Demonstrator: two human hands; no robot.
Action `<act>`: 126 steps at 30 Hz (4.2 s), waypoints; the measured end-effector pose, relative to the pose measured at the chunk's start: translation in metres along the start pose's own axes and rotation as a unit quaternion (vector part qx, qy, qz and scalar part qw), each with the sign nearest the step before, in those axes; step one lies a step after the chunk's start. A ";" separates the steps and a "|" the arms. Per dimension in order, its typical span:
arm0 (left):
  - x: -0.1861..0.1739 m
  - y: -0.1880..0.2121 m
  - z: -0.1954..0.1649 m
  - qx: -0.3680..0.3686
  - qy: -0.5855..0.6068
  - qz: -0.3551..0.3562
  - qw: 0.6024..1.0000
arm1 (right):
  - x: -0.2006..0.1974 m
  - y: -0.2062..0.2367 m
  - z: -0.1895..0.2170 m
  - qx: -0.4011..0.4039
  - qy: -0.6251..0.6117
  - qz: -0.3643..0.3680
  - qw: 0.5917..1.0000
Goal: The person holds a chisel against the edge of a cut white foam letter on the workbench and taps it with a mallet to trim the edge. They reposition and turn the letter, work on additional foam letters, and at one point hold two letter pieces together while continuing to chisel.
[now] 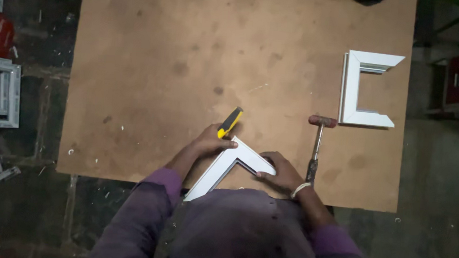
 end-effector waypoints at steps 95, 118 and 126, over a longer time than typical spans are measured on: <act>0.090 -0.092 -0.050 0.040 -0.391 0.066 0.917 | -0.056 0.041 -0.082 0.194 0.043 -0.358 0.912; 0.014 -0.011 -0.104 0.200 -0.004 0.049 0.979 | -0.024 0.058 -0.026 0.060 -0.518 0.185 0.833; -0.017 0.017 -0.012 0.230 -0.272 -0.080 0.931 | 0.004 0.003 -0.034 0.142 -0.340 0.194 0.909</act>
Point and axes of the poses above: each hand's wrist, its own y-axis away from the middle knuckle, its own x-axis out of the palm, z = x × y, the point moved 5 cm from there along -y, towards the middle knuckle, and after that the axes turned 14 degrees about x, right-handed, at the moved point
